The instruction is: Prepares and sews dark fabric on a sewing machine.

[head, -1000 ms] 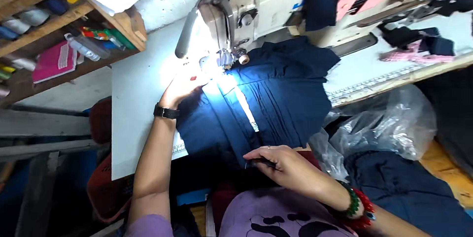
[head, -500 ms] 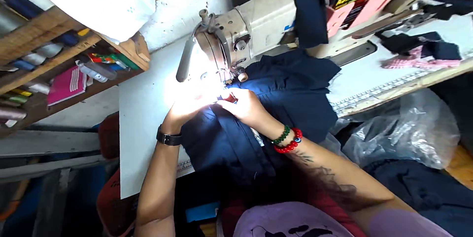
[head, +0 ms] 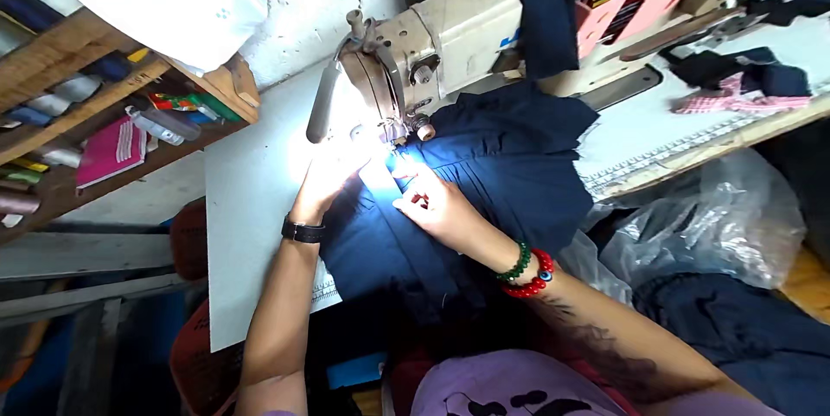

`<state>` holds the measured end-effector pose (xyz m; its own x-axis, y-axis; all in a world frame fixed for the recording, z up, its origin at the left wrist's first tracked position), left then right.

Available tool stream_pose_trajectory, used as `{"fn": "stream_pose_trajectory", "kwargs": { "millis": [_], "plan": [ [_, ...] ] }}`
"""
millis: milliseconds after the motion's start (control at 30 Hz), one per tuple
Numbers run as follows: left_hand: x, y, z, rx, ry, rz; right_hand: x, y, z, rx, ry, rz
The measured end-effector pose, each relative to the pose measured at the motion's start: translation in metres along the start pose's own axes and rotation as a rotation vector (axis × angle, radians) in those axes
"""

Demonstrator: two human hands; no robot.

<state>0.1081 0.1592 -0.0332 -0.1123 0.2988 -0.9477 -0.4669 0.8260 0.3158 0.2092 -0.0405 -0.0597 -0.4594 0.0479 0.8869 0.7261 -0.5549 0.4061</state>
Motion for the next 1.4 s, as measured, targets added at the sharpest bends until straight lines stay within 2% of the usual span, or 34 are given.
{"fn": "stream_pose_trajectory", "kwargs": {
  "millis": [100,200,300,433,700,833,933,1167,1400],
  "plan": [
    [0.002,-0.005,0.011,-0.005,-0.023,0.139,0.001,0.000,-0.001,0.010,0.028,-0.174],
    [-0.013,-0.022,0.038,0.042,-0.130,0.480,0.002,0.004,0.004,0.079,-0.002,-0.312],
    [-0.003,-0.033,0.047,0.151,-0.052,0.648,-0.002,0.004,0.001,0.210,-0.049,-0.377],
    [-0.010,-0.040,0.029,0.147,-0.061,0.583,-0.001,0.005,-0.008,0.243,-0.066,-0.352],
    [0.005,-0.039,0.031,0.087,-0.138,0.451,-0.003,0.005,-0.009,0.261,-0.086,-0.363],
    [0.006,-0.041,0.035,0.115,-0.135,0.543,0.002,0.006,-0.009,0.285,-0.093,-0.425],
    [0.004,-0.042,0.028,0.172,-0.054,0.624,0.004,0.007,-0.014,0.339,-0.080,-0.453],
    [0.006,-0.044,0.026,0.033,-0.104,0.595,0.007,0.009,-0.013,0.196,0.032,-0.539],
    [0.007,-0.049,0.031,-0.021,-0.100,0.672,0.002,0.007,-0.008,0.210,0.013,-0.567]
  ]
}}
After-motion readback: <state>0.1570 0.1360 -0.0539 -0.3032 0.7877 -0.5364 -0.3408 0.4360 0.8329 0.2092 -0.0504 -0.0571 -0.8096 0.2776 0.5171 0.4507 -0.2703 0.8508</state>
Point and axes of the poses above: each hand's wrist, its own z-axis towards the middle knuckle, its own y-axis out of the back of the hand, x = y × z, the point moved 3 cm from there along z, towards the middle knuckle, and after that the axes turned 3 degrees about -z, right-handed, at the moved point
